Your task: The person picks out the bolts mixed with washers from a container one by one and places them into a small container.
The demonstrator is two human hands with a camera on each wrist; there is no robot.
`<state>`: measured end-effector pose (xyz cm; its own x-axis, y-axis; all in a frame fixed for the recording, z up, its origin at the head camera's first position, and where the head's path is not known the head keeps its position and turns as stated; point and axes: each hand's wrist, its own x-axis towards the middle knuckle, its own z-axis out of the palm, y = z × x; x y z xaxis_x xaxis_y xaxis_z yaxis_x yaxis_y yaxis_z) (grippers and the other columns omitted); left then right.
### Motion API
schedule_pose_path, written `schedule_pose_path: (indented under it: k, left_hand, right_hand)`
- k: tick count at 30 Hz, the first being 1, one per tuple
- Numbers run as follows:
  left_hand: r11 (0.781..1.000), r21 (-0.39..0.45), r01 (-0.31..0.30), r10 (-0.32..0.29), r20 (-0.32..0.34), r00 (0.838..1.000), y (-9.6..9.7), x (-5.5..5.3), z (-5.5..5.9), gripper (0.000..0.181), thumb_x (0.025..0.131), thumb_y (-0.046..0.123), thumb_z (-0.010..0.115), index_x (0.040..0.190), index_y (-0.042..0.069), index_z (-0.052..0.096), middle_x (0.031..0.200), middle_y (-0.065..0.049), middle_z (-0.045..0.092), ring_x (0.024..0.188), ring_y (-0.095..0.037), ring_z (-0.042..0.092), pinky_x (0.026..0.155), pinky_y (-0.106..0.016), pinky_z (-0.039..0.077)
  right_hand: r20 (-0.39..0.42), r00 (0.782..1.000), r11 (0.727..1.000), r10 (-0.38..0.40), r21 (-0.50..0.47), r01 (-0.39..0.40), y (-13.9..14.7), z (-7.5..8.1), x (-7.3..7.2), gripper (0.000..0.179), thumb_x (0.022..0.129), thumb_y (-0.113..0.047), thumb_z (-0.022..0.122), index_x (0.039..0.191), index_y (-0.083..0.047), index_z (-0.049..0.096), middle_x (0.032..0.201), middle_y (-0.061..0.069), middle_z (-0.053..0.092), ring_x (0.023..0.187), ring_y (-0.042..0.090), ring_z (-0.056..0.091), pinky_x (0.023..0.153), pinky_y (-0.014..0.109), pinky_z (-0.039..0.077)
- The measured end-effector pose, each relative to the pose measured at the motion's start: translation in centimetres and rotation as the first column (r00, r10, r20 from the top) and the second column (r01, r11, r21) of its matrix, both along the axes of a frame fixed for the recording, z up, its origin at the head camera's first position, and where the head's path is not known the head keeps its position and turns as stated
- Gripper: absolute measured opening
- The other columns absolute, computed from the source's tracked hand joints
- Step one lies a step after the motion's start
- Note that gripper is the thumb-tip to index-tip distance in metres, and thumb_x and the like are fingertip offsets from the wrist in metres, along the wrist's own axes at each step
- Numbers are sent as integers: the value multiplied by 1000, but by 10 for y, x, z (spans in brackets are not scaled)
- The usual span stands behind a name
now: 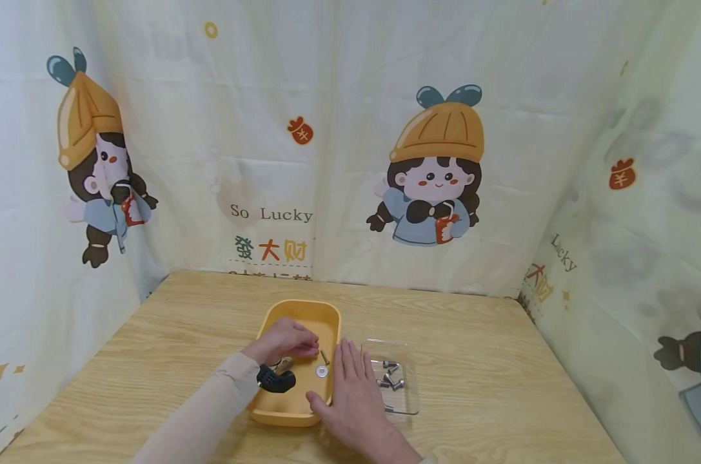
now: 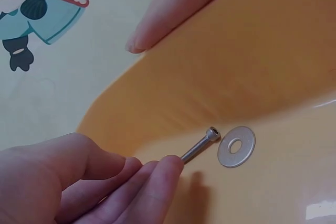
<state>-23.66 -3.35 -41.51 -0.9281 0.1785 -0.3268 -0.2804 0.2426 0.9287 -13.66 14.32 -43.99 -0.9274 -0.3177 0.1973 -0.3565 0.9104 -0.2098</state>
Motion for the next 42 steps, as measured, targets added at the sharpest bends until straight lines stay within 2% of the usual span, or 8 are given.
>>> schedule_pose_path:
  k: [8, 17, 24, 35, 42]
  left_hand:
    - [1000, 7, -10, 9, 60, 998, 4, -2, -6, 18, 90, 2, 65, 100, -11, 71, 87, -16, 74, 71, -16, 74, 73, -29, 64]
    - [995, 94, -27, 20, 71, 997, 13, 0, -9, 19, 89, -4, 61, 102, -17, 67, 88, -21, 73, 65, -15, 71, 70, -28, 64]
    - [999, 51, -15, 12, 57, 998, 20, 0, -8, 18, 89, -2, 64, 101, -14, 70, 89, -22, 74, 69, -19, 74, 71, -29, 64]
    - [998, 59, -1, -3, 75, 997, 25, -4, -12, 17, 90, -1, 66, 101, -13, 71, 86, -22, 75, 72, -22, 75, 69, -29, 64]
    - [999, 34, 30, -32, 51, 998, 28, -3, -14, 15, 90, -1, 68, 100, -11, 72, 85, -18, 75, 73, -21, 75, 71, -31, 64]
  right_hand:
    - [10, 1000, 1000, 3, 16, -3, 0, 1, 0, 90, 95, -64, 46, 154, 2, 28, 163, 18, 23, 152, 33, 20, 125, 55, 19]
    - [10, 1000, 1000, 7, 16, -7, 0, -1, -1, 90, 95, -64, 46, 153, 2, 29, 163, 18, 23, 152, 33, 20, 125, 55, 21]
    - [22, 1000, 1000, 9, 16, -10, 1, 0, -1, 91, 95, -67, 43, 154, 1, 29, 163, 17, 23, 153, 32, 19, 125, 55, 20]
    - [22, 1000, 1000, 12, 20, -12, 2, 0, -2, 94, 94, -73, 37, 154, -1, 30, 163, 16, 24, 153, 32, 21, 125, 55, 21]
    - [30, 999, 1000, 12, 21, -13, 1, 1, -2, 93, 94, -72, 38, 155, -2, 28, 163, 17, 24, 153, 31, 21, 125, 55, 21]
